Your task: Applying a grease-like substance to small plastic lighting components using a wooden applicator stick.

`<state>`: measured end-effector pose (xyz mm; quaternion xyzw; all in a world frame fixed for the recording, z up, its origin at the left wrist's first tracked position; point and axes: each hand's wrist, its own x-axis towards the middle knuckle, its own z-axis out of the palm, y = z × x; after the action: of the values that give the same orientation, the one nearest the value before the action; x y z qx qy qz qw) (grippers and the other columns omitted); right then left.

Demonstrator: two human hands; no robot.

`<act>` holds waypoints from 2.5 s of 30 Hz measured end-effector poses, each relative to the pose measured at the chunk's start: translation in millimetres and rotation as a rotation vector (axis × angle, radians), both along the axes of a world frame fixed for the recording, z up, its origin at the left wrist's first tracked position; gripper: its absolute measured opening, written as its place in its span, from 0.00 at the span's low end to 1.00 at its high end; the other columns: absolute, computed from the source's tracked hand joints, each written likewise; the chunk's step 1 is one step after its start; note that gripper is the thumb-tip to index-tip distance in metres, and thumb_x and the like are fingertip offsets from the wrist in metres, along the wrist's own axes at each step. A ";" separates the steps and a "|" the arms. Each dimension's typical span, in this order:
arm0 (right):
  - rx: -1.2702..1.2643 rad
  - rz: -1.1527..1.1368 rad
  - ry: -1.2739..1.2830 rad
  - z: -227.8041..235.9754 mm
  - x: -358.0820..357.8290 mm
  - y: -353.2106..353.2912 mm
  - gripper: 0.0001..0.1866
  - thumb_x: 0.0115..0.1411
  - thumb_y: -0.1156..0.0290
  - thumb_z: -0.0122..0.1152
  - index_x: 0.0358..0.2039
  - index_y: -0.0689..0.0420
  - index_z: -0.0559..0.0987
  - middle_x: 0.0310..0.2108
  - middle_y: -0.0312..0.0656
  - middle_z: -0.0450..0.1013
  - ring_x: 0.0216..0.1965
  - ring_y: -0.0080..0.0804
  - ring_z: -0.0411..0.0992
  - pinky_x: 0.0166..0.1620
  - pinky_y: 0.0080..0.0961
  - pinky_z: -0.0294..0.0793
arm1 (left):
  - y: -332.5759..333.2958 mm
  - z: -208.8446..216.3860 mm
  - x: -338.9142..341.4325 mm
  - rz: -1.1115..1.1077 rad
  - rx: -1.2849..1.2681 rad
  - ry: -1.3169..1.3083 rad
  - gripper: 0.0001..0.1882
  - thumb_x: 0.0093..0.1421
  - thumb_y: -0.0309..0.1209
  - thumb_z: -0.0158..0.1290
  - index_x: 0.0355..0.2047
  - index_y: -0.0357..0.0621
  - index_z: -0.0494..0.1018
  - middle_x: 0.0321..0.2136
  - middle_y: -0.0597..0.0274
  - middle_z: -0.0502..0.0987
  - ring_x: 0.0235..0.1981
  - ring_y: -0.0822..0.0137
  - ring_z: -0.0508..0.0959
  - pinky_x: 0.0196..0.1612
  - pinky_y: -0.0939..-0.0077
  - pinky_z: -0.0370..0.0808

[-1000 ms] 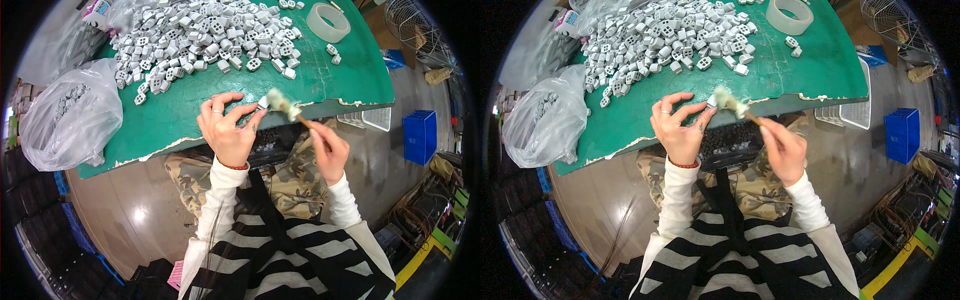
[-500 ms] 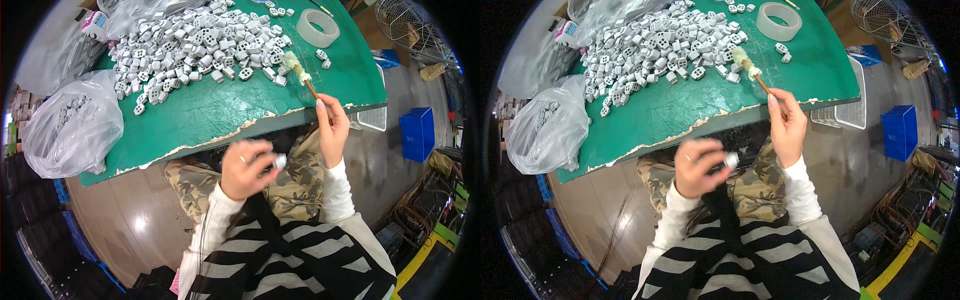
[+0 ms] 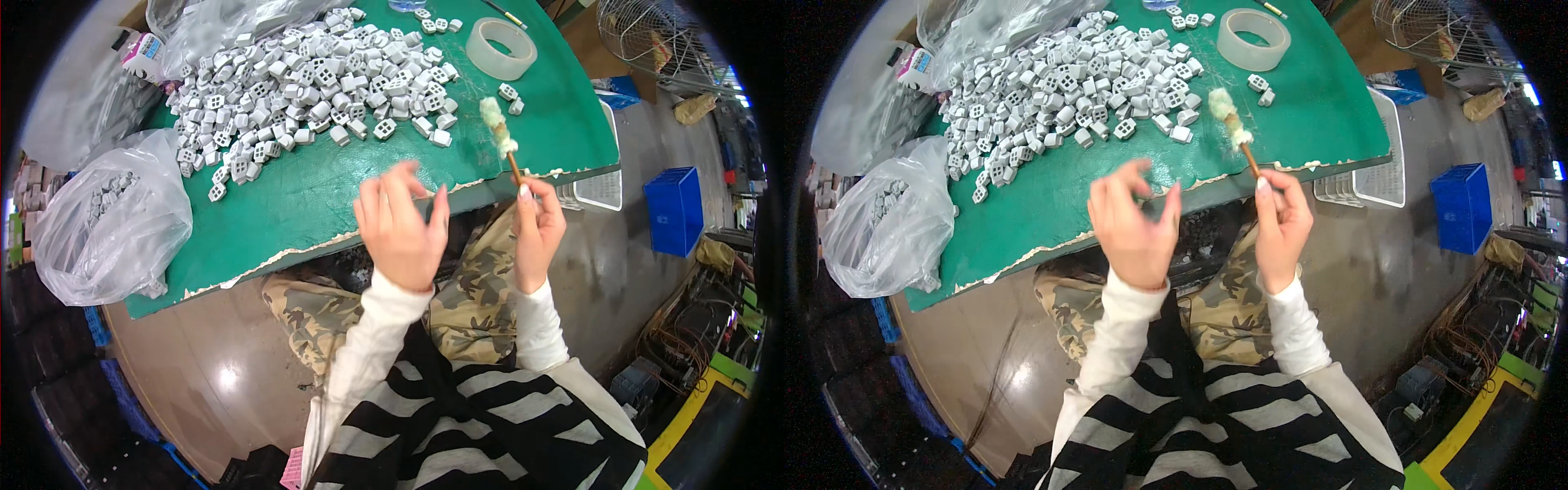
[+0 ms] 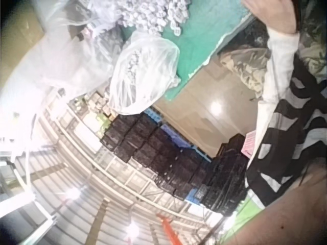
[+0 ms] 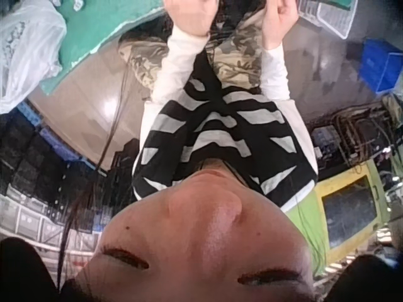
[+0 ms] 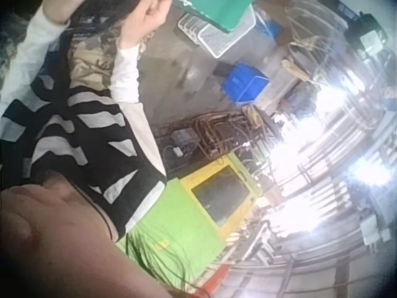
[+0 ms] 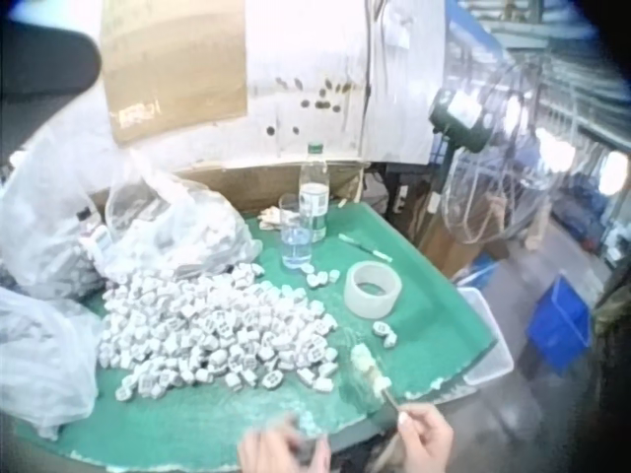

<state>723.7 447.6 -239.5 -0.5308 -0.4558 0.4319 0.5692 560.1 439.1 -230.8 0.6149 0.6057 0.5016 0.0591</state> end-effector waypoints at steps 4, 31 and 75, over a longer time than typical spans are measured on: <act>-0.040 -0.010 -0.014 4.9 2.5 -17.1 0.06 0.63 0.76 0.52 0.40 0.62 0.73 0.24 0.24 0.64 0.24 0.07 0.56 0.26 0.08 0.51 | 42.2 -2.3 6.8 0.113 -0.199 0.127 0.23 0.40 0.32 0.67 0.32 0.44 0.64 0.29 0.62 0.70 0.35 0.57 0.68 0.37 0.64 0.63; 0.024 0.251 -0.473 4.2 6.7 -21.6 0.08 0.56 0.78 0.60 0.37 0.63 0.79 0.28 0.35 0.77 0.25 0.13 0.69 0.27 0.11 0.65 | -2.6 -26.5 -44.1 -0.110 -0.131 -0.172 0.21 0.42 0.19 0.65 0.29 0.41 0.61 0.28 0.59 0.79 0.29 0.65 0.74 0.36 0.76 0.70; 0.042 0.201 -0.591 -12.8 -3.6 -34.8 0.08 0.57 0.78 0.59 0.38 0.62 0.79 0.22 0.37 0.75 0.18 0.14 0.65 0.23 0.12 0.63 | 1.8 -25.6 -44.0 -0.133 -0.223 -0.316 0.23 0.44 0.17 0.63 0.28 0.42 0.56 0.28 0.54 0.80 0.27 0.74 0.72 0.36 0.79 0.70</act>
<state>720.1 412.8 -252.3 -0.5737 -0.6607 0.3033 0.3773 516.1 440.8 -256.4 0.5567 0.5988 0.5166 0.2541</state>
